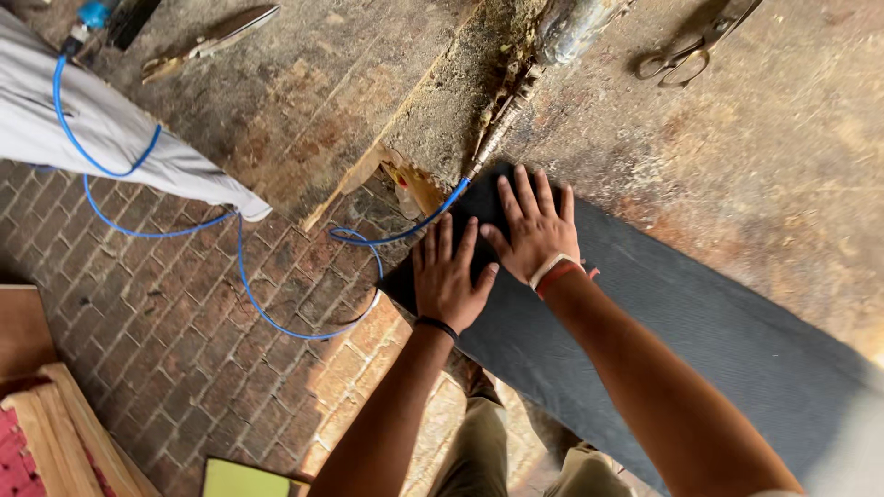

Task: The person spreads a long strip of dark fabric over a yellow foam board on a work table, smooths it flat by hand, and trims the excess fabric along the edges with shears. They then peel the fabric off the foam, set the layered pieces aside, and pick up a spray gun to apply adhesive to the exposed foam.

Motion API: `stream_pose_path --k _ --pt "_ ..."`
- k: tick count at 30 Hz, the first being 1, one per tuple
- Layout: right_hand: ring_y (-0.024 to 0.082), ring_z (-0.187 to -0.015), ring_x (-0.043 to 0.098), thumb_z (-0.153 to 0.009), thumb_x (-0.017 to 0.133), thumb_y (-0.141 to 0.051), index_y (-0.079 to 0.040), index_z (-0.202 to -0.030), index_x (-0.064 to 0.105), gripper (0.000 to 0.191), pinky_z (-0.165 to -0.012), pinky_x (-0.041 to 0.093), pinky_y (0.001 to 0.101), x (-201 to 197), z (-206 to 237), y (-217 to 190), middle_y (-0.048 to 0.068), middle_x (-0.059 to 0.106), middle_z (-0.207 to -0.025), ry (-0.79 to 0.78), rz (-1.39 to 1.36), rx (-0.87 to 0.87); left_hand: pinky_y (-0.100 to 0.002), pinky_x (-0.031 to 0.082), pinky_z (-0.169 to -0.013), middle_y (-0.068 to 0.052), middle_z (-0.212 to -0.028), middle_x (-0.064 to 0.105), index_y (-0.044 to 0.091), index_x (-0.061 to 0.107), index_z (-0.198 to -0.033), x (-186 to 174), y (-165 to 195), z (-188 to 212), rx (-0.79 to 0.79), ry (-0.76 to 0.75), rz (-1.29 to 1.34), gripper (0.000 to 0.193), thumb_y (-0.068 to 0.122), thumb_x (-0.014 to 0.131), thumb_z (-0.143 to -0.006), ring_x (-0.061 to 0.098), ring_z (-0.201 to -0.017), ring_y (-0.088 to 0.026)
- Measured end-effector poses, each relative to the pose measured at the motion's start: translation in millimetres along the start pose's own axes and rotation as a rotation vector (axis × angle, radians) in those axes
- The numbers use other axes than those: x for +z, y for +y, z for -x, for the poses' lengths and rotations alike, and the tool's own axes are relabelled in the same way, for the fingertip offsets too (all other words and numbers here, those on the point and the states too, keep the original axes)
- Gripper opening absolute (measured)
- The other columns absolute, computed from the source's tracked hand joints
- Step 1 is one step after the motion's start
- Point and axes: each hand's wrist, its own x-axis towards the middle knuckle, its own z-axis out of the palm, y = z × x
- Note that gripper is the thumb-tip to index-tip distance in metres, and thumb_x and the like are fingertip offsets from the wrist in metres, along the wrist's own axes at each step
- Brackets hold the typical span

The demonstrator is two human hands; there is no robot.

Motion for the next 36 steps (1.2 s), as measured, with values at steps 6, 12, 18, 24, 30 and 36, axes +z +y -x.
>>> stream_pose_path --k 6,12,18,24,30,36 --pt "0.029 -0.154 0.011 -0.098 0.034 -0.065 -0.011 -0.161 0.018 0.084 -0.121 0.004 0.0546 12 -6 6 0.011 0.015 -0.168 0.063 -0.068 0.024 -0.065 0.018 -0.121 -0.023 -0.166 0.029 0.020 0.036 -0.160 3 2 10 0.018 -0.025 0.012 0.077 0.060 0.053 -0.096 0.026 -0.151 -0.044" --pt "0.029 -0.157 0.013 -0.096 0.039 -0.072 -0.011 -0.162 0.022 0.091 -0.124 0.008 0.0538 22 152 109 0.012 0.018 -0.169 0.077 -0.110 0.374 -0.064 0.014 -0.120 -0.026 -0.166 0.024 0.013 0.033 -0.161 9 74 32 0.165 -0.122 -0.108 0.079 0.056 0.052 -0.098 0.019 -0.153 -0.046" --pt "0.039 -0.153 0.016 -0.095 0.041 -0.072 -0.015 -0.162 0.029 0.089 -0.118 0.007 0.0611 26 407 232 0.020 0.022 -0.167 0.263 -0.114 0.833 -0.064 0.012 -0.120 -0.026 -0.165 0.021 0.011 0.032 -0.159 50 247 86 0.630 -0.271 -0.001 0.082 0.060 0.051 -0.097 0.018 -0.152 -0.047" --pt "0.040 -0.155 0.020 -0.093 0.048 -0.069 -0.016 -0.160 0.036 0.086 -0.122 0.008 0.0623 50 597 257 0.020 0.023 -0.168 0.352 -0.141 1.181 -0.063 0.013 -0.121 -0.026 -0.165 0.025 0.008 0.033 -0.159 96 436 177 0.995 -0.340 0.016 0.083 0.061 0.048 -0.098 0.021 -0.151 -0.046" --pt "0.037 -0.153 0.021 -0.092 0.049 -0.069 -0.022 -0.159 0.036 0.082 -0.120 0.010 0.0628 67 721 316 0.017 0.024 -0.167 0.366 -0.156 1.316 -0.063 0.015 -0.119 -0.030 -0.161 0.025 0.007 0.033 -0.157 127 614 300 1.173 -0.351 -0.012 0.085 0.062 0.050 -0.095 0.020 -0.149 -0.051" --pt "0.033 -0.154 0.016 -0.093 0.044 -0.071 -0.026 -0.160 0.031 0.081 -0.120 0.008 0.0609 63 868 426 0.015 0.019 -0.168 0.355 -0.149 1.479 -0.061 0.015 -0.119 -0.030 -0.162 0.025 0.010 0.033 -0.158 159 749 398 1.202 -0.332 -0.005 0.086 0.063 0.051 -0.093 0.021 -0.150 -0.048"
